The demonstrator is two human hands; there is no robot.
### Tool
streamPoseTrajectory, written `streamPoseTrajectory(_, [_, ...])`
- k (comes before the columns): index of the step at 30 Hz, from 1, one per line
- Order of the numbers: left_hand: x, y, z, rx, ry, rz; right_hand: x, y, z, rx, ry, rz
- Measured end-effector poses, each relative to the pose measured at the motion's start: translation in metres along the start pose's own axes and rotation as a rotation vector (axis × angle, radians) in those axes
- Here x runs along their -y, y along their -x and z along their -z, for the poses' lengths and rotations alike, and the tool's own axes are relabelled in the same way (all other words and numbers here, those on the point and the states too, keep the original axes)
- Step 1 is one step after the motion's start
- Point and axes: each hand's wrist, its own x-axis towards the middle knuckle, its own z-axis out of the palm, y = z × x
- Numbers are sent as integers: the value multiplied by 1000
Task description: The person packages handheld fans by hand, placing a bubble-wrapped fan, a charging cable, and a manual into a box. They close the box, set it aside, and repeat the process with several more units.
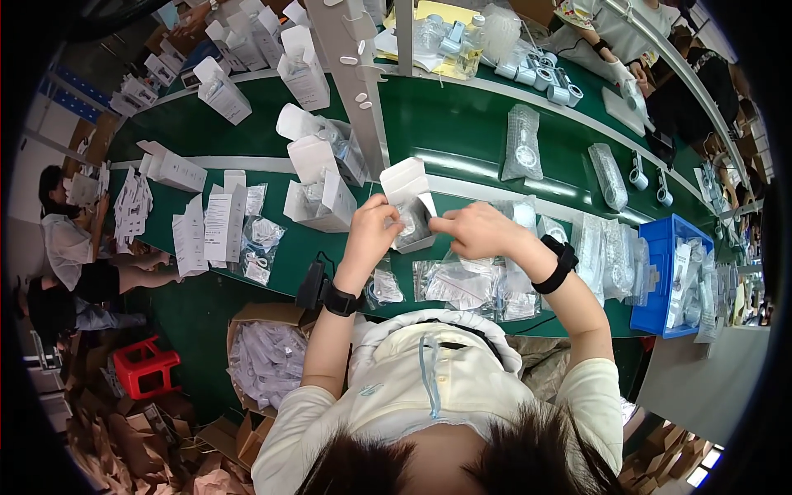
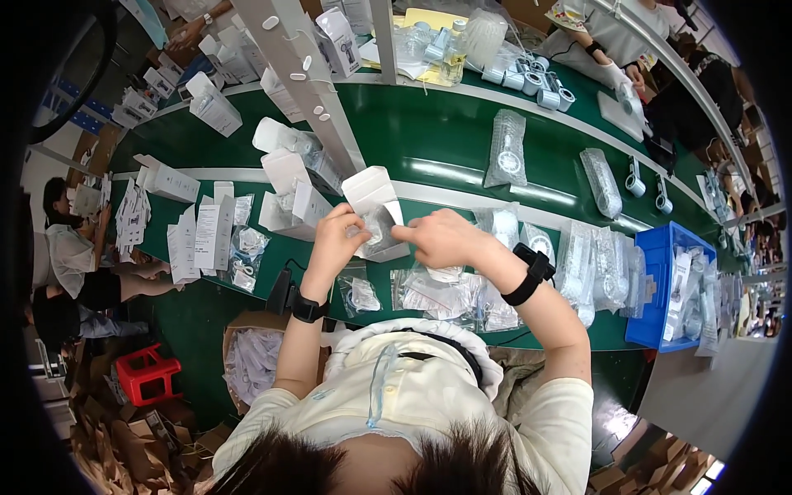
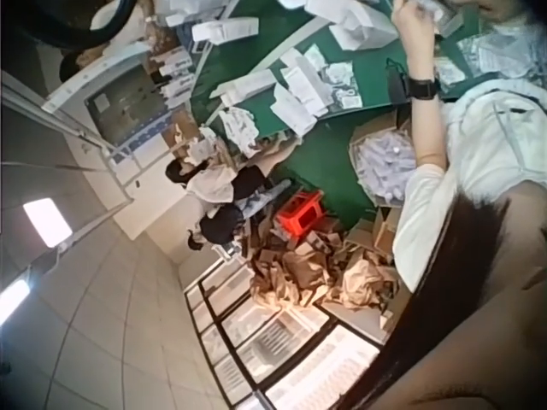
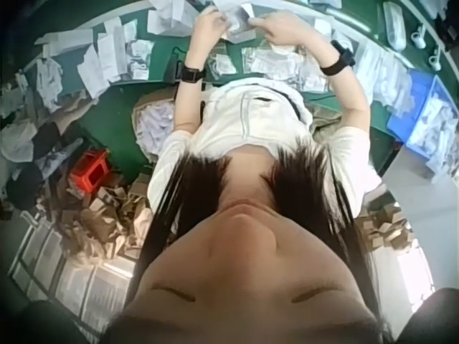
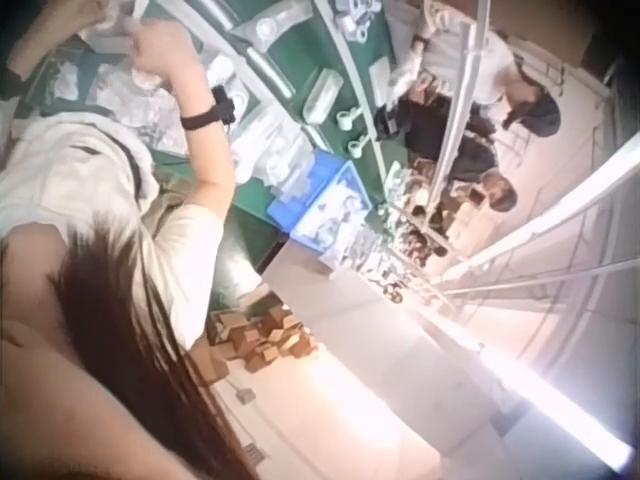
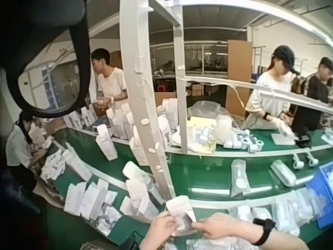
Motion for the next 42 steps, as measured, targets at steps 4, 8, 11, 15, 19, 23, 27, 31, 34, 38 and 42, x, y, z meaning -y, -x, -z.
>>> streamPoseTrajectory(4, [-1, -7, -5, -26, 28, -4, -1, 17, 6, -172, -253, -76])
streamPoseTrajectory(8, [-2, -11, -7, -45, -5, 52, 20, 21, 13, -496, -480, -39])
streamPoseTrajectory(11, [6, -12, -9, -80, 7, 21, 38, 4, 14, -644, -439, 32])
streamPoseTrajectory(15, [10, -15, -8, -55, 55, 34, 29, -19, -4, -447, 143, 339])
streamPoseTrajectory(19, [9, -15, -10, -64, 73, 41, 20, -31, -25, -378, 272, 491])
streamPoseTrajectory(23, [10, -14, -9, -70, 104, 75, 17, -26, -31, -428, 95, 399])
streamPoseTrajectory(27, [8, -16, -5, -40, 68, 101, 22, -19, -33, -302, -25, 289])
streamPoseTrajectory(31, [11, -14, -8, -77, 52, 80, 20, -20, -38, -320, -16, 222])
streamPoseTrajectory(34, [14, -11, -11, -97, 78, 104, 35, -19, -31, -601, 386, 228])
streamPoseTrajectory(38, [14, -7, -17, -136, 177, 75, 47, -14, -44, -436, 152, 73])
streamPoseTrajectory(42, [15, -6, -18, -121, 147, 109, 58, -13, -61, -494, 128, 18])
